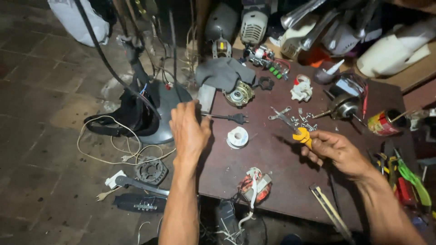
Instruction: The person solders wires to a small electrical component using a soldering iron and solder wire. They hold the component in one hand and apply the soldering iron with the other, melting solder onto the connection points.
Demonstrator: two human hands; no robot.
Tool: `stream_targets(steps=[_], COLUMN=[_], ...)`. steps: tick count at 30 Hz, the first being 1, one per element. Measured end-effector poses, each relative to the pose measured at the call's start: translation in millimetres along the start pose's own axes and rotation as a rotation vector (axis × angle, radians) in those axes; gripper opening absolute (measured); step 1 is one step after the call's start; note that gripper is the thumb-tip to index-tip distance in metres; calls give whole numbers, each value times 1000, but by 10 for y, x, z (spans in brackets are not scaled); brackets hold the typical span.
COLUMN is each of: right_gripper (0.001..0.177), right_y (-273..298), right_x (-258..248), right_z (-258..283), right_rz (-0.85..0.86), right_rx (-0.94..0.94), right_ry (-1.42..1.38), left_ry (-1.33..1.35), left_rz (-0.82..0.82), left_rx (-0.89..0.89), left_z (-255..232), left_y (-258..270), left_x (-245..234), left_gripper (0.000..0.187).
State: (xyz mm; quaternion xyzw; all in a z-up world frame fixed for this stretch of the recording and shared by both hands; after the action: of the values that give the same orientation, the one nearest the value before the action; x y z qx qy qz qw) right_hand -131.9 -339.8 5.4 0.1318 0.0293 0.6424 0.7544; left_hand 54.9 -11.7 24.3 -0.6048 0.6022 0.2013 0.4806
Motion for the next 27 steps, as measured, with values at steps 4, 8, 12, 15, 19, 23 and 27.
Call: stream_targets(steps=[4,8,12,15,19,23,27], right_gripper=[26,26,24,44,29,22,15], right_y=[-58,-117,-169,-225,-443,-707,-682], right_x=[93,62,133,325,642,820,1271], right_z=[7,-50,-3,220,426,321,486], right_rz=[105,93,70,-189,-215,-351,-341], right_rx=[-67,-35,-76,-71,-490,-513,-653], right_ry=[-43,-57,-16,232,586,1089,1266], left_ry=[4,53,75,31,44,65,71], left_rz=[-5,-4,-40,-140,-110,-62,-43], left_rx=[4,-8,-17,-28,-95,-135,-154], left_z=[15,31,52,40,54,117,176], left_y=[10,32,62,85,87,96,91], left_x=[62,73,86,60,69,194,249], left_gripper=[52,51,51,50,70,79,78])
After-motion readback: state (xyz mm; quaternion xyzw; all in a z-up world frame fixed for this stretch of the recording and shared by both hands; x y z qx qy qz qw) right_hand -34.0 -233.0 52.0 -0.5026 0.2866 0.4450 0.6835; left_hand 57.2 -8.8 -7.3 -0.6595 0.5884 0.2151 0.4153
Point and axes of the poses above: each hand's wrist, its own y-axis away from the middle knuckle, its own x-axis out of the palm, z = x × y, the point moved 6 cm from there along -y, towards the middle knuckle, and after that the axes turned 13 degrees about -y, right-handed, at the moved point
